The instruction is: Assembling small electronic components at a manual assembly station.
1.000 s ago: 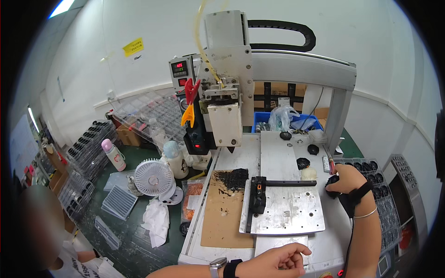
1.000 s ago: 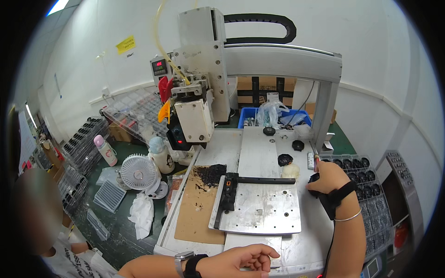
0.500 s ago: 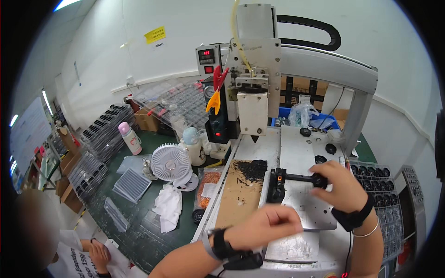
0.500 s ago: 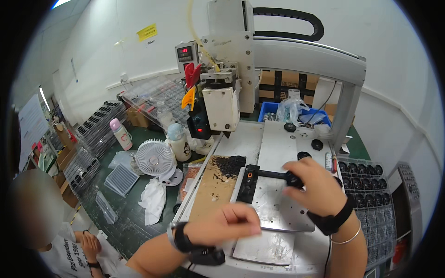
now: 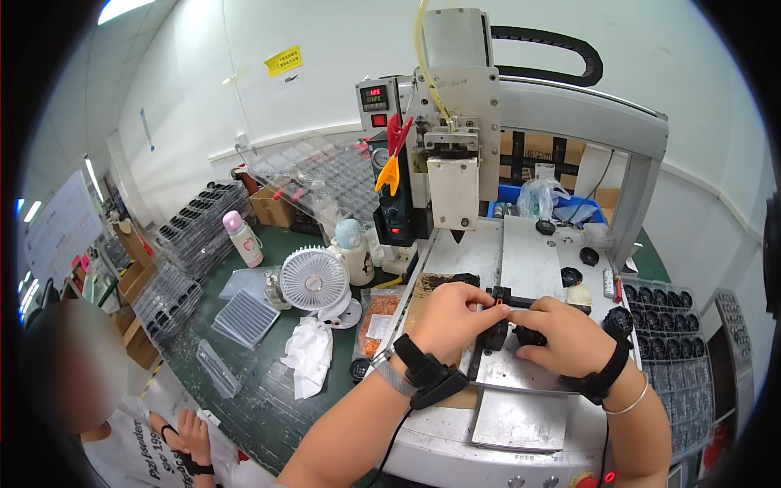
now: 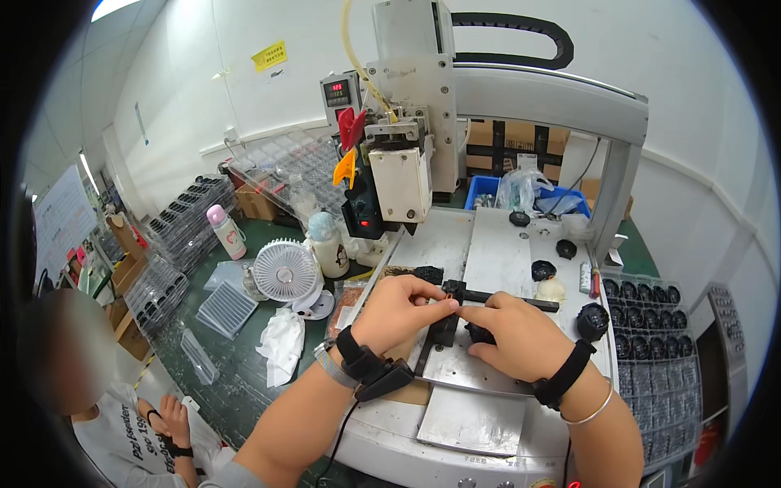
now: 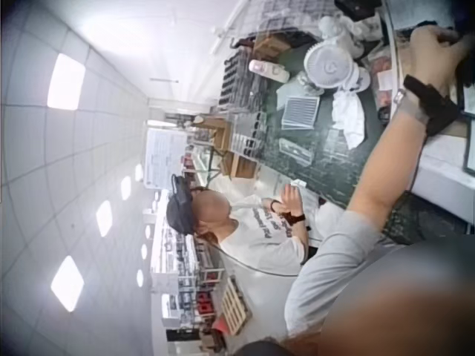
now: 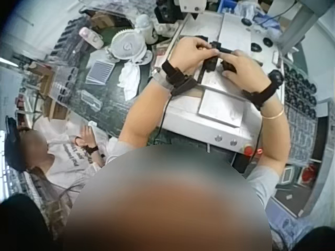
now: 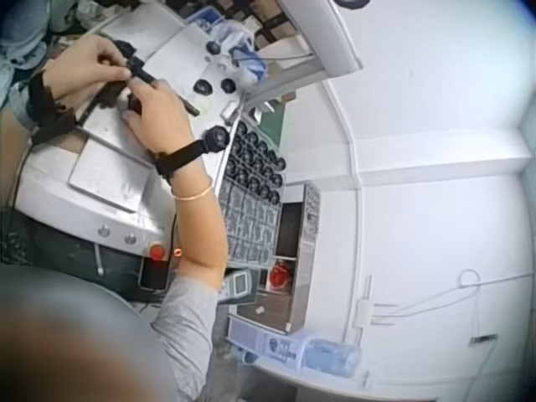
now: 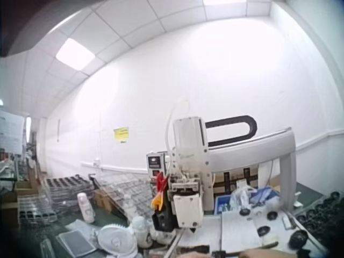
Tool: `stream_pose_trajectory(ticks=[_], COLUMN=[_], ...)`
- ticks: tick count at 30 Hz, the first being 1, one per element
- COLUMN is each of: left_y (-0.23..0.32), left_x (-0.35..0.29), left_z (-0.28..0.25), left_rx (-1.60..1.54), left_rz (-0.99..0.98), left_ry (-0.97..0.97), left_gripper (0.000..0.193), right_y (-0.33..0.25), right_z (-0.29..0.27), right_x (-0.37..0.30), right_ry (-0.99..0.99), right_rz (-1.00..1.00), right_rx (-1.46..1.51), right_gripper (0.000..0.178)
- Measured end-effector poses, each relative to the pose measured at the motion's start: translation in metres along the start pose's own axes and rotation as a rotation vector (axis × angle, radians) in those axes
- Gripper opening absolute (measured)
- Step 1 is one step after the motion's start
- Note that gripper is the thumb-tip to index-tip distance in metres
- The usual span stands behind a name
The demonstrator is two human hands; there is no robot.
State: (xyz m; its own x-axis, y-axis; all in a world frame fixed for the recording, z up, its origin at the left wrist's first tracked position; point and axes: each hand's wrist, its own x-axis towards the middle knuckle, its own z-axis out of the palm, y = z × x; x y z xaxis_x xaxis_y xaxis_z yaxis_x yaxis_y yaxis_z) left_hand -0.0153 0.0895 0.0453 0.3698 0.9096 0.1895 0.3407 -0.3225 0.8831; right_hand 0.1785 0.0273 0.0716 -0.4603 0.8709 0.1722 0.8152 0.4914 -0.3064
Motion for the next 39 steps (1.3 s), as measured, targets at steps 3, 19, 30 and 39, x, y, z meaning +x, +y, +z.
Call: stream_pose_trajectory(ticks=[3,19,30,39], left_y=[0.004,0.027,0.040,0.000], left_x=[0.000,-0.019,-0.051,-0.195], left_z=[0.001,-0.014,-0.026,-0.126], left_rx=[0.046,-0.187,-0.126,0.029], left_rz=[0.012,0.321,0.537,0.227], left_ry=[-0.016,0.236,0.422,0.594], left_gripper=[0.028,0.020,0.020,0.018], right_y=[0.002,-0.011,-0.039,-0.034], right_z=[-0.002,-0.020,0.000,0.023], right_x=[0.000,0.013,0.057,0.086], right_ry=[-0.029,-0.149,0.250,-0.001], right_rz=[0.019,0.093,0.290,0.344], right_rx=[0.022,-0.052,-0.265,-0.439], right_gripper=[0.047,0.053,0.017,0.024])
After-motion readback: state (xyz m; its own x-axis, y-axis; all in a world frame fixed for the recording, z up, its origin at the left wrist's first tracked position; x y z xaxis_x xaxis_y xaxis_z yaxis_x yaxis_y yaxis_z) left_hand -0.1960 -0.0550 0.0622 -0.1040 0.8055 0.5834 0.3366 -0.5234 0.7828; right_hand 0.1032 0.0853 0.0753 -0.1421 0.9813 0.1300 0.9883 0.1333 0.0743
